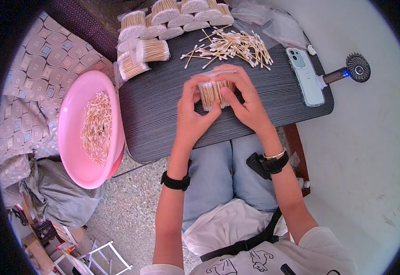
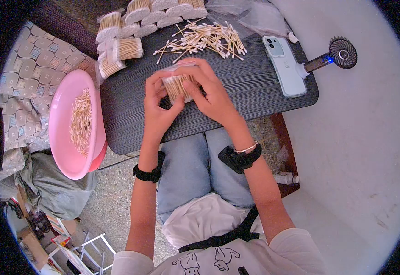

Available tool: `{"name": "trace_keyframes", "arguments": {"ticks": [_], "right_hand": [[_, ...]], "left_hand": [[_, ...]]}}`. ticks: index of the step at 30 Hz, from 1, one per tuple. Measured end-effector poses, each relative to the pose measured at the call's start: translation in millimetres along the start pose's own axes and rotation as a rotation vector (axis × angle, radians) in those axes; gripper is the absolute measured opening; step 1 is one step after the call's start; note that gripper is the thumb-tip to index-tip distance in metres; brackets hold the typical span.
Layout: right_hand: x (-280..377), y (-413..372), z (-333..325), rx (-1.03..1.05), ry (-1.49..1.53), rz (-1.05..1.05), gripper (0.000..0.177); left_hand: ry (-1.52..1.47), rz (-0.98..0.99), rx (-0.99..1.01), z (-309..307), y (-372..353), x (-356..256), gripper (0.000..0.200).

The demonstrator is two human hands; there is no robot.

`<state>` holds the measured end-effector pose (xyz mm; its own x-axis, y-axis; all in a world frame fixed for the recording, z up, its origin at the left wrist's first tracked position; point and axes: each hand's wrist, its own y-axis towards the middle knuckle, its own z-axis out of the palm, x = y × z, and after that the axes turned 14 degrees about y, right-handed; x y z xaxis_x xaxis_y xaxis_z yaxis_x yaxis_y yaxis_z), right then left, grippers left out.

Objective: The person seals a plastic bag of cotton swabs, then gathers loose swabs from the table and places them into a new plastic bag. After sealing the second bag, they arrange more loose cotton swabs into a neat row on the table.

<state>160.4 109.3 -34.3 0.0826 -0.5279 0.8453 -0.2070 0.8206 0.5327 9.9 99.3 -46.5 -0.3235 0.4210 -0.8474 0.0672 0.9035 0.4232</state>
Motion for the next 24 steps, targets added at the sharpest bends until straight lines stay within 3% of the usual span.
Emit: {"name": "trace_keyframes", "arguments": {"ticks": [9, 24], "right_hand": [[6, 0, 15, -0.243, -0.119, -0.057, 0.023], [7, 3, 16, -0.230, -0.229, -0.129, 0.020]], "left_hand": [[0.049, -0.029, -0.002, 0, -2, -5, 0.046], [-0.015, -0.040, 0.012, 0, -2, -3, 0.046]]}}
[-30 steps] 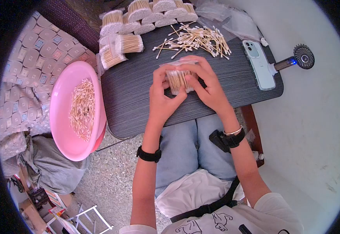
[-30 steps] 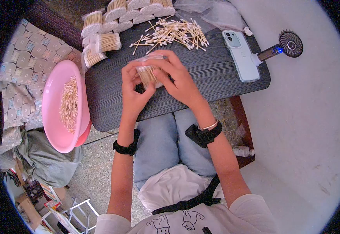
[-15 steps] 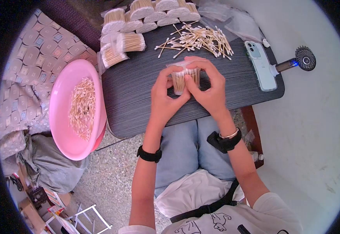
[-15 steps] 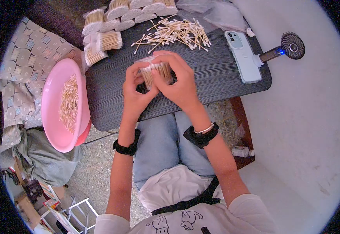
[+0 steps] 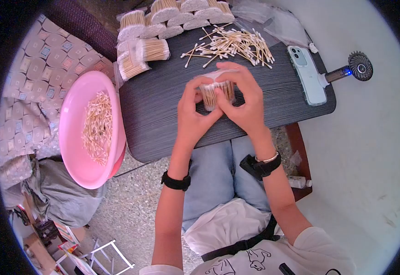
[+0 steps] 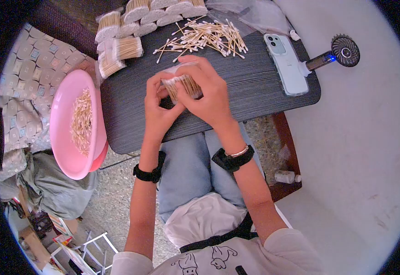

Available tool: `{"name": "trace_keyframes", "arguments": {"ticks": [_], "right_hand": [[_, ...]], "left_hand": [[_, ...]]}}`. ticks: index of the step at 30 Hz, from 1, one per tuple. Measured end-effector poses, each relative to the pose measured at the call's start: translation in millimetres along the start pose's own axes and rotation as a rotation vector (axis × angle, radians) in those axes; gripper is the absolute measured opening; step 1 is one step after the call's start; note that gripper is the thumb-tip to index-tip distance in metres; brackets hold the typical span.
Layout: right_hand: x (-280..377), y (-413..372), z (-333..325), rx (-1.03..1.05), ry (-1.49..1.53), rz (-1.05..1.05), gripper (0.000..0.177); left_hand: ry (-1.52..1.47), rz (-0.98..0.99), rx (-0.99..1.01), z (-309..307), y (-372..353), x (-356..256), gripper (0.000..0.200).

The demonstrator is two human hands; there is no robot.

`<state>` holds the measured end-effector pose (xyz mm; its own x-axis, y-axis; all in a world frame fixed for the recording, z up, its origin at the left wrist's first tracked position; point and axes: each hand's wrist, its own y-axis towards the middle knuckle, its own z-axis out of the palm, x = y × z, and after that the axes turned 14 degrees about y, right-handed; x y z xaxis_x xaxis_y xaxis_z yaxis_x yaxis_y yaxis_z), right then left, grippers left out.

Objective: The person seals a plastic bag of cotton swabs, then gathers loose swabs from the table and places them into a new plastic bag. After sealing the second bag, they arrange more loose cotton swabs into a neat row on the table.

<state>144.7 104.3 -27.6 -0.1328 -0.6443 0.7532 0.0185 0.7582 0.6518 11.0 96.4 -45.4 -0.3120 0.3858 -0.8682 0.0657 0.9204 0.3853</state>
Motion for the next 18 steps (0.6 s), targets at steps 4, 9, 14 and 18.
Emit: {"name": "trace_keyframes", "arguments": {"ticks": [4, 9, 14, 18], "right_hand": [[7, 3, -5, 0.063, -0.052, 0.026, 0.018], [12, 6, -8, 0.123, -0.093, 0.053, 0.015], [12, 7, -10, 0.144, -0.085, 0.069, 0.016], [11, 7, -10, 0.113, 0.004, 0.115, 0.015]], "left_hand": [[0.034, 0.004, 0.021, -1, 0, 0, 0.044], [0.061, 0.022, 0.027, -1, 0, -4, 0.042], [0.104, 0.048, 0.042, -1, 0, -2, 0.043], [0.115, 0.049, 0.051, -1, 0, 2, 0.044]]}}
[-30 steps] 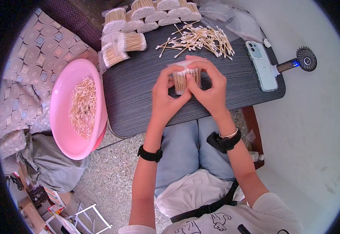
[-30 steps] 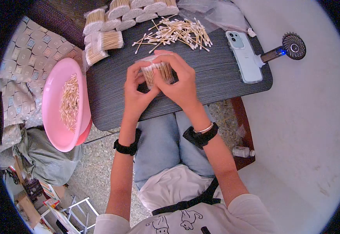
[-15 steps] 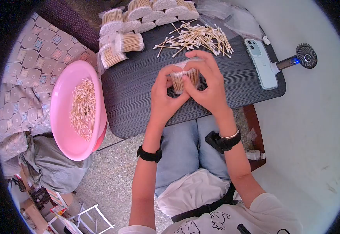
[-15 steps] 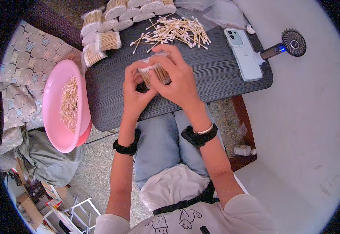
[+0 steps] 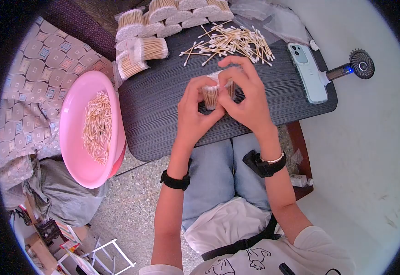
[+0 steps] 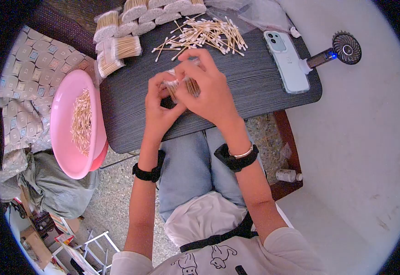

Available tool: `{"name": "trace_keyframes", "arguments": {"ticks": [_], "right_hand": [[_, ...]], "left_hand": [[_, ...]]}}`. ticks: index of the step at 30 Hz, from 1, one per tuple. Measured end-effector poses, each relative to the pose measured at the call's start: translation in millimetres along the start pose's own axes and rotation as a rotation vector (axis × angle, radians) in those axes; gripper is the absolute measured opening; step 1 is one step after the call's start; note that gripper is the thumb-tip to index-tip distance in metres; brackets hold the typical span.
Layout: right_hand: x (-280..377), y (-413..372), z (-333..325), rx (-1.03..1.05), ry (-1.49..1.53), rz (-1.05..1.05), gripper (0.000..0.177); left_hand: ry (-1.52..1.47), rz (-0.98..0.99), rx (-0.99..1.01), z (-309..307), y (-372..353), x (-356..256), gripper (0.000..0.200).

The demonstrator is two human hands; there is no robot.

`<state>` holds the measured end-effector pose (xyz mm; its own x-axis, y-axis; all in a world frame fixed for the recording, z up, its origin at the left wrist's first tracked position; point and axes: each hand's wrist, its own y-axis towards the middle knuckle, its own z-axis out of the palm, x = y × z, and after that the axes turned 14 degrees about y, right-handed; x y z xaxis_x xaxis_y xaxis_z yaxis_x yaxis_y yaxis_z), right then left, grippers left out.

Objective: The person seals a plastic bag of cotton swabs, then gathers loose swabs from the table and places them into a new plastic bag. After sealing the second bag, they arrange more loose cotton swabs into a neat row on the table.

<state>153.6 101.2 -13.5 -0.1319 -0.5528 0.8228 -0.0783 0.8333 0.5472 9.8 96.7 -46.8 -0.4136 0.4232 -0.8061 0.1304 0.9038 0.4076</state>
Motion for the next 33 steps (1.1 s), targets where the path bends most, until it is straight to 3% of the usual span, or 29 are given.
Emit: {"name": "trace_keyframes", "arguments": {"ticks": [3, 9, 19, 25, 33], "right_hand": [[-8, 0, -1, -0.018, 0.011, -0.057, 0.022], [-18, -10, 4, -0.088, 0.545, 0.291, 0.048], [-16, -14, 7, -0.105, 0.652, 0.304, 0.052], [-9, -15, 7, -0.106, 0.630, 0.303, 0.044], [-12, -16, 3, -0.109, 0.691, 0.302, 0.037]], "left_hand": [[-0.036, -0.037, -0.005, 2, -1, 3, 0.046], [-0.080, -0.071, -0.019, 0, 0, 0, 0.049], [-0.032, -0.032, -0.054, 1, -2, 1, 0.053], [0.384, 0.163, -0.195, -4, 2, -15, 0.034], [0.359, 0.202, -0.099, -7, 13, -20, 0.030]]}}
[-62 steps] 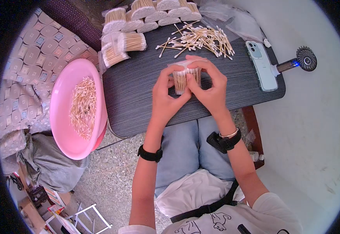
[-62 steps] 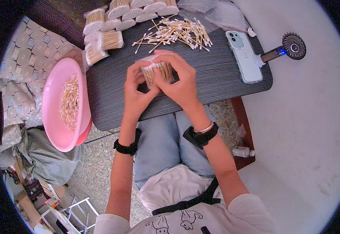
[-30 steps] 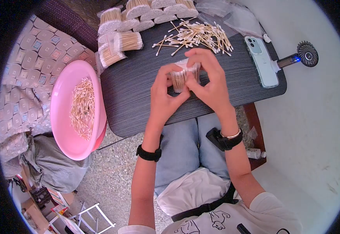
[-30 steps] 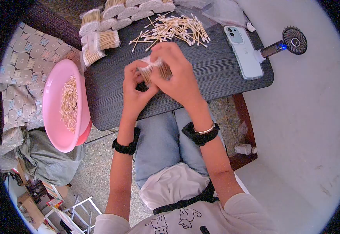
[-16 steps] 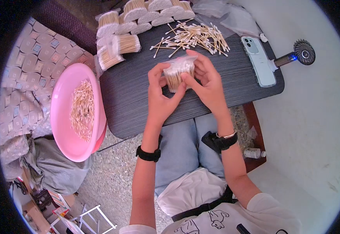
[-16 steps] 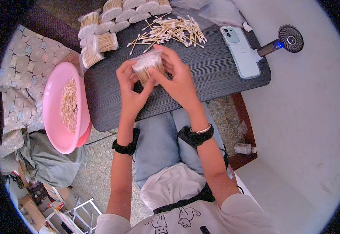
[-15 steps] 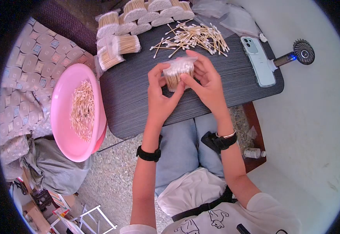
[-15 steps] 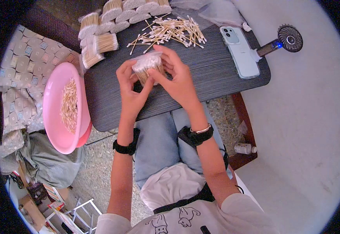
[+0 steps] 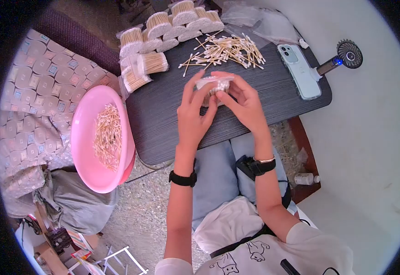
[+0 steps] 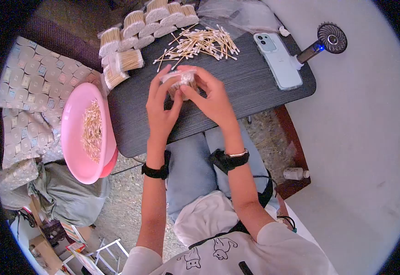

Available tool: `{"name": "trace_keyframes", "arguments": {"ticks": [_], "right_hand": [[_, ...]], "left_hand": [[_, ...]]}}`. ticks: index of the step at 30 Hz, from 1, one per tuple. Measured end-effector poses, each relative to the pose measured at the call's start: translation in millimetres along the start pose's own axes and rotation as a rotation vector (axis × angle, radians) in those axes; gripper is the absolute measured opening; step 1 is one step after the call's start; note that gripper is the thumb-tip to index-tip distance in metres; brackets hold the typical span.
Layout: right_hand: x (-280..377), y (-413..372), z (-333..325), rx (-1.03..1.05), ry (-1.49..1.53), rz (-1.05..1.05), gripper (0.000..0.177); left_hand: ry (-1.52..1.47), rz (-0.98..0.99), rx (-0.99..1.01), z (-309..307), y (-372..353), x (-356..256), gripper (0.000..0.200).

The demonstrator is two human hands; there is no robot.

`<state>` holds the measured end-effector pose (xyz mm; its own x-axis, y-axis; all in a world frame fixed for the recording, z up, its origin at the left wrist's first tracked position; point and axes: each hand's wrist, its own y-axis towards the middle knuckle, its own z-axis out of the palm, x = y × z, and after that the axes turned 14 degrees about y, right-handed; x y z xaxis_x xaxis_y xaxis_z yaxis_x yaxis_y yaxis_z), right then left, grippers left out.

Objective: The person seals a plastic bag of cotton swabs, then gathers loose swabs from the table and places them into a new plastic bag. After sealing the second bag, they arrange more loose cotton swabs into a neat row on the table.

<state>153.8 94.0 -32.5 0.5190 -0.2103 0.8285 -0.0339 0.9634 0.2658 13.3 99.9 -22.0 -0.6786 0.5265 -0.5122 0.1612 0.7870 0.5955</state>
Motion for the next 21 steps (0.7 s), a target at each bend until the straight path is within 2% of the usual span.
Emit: {"name": "trace_keyframes", "arguments": {"ticks": [4, 7, 10, 16, 19, 21], "right_hand": [[-2, -1, 1, -0.012, -0.009, -0.017, 0.036], [-4, -3, 0, -0.012, -0.035, -0.021, 0.037], [-6, -3, -1, -0.014, -0.044, -0.021, 0.037], [-10, -4, -4, -0.025, -0.060, -0.024, 0.038], [-9, -4, -2, -0.036, -0.055, -0.025, 0.040], [-10, -4, -2, -0.052, -0.042, -0.042, 0.042]], "left_hand": [[-0.030, 0.020, 0.070, -1, 4, 5, 0.025], [-0.062, 0.029, 0.049, 6, 0, 8, 0.023], [0.004, 0.122, -0.028, 10, 1, 10, 0.022], [-0.201, 0.038, 0.007, 17, -5, 17, 0.019], [-0.229, 0.034, -0.032, 20, -5, 16, 0.026], [-0.093, 0.008, -0.024, 15, -4, 8, 0.035]]}}
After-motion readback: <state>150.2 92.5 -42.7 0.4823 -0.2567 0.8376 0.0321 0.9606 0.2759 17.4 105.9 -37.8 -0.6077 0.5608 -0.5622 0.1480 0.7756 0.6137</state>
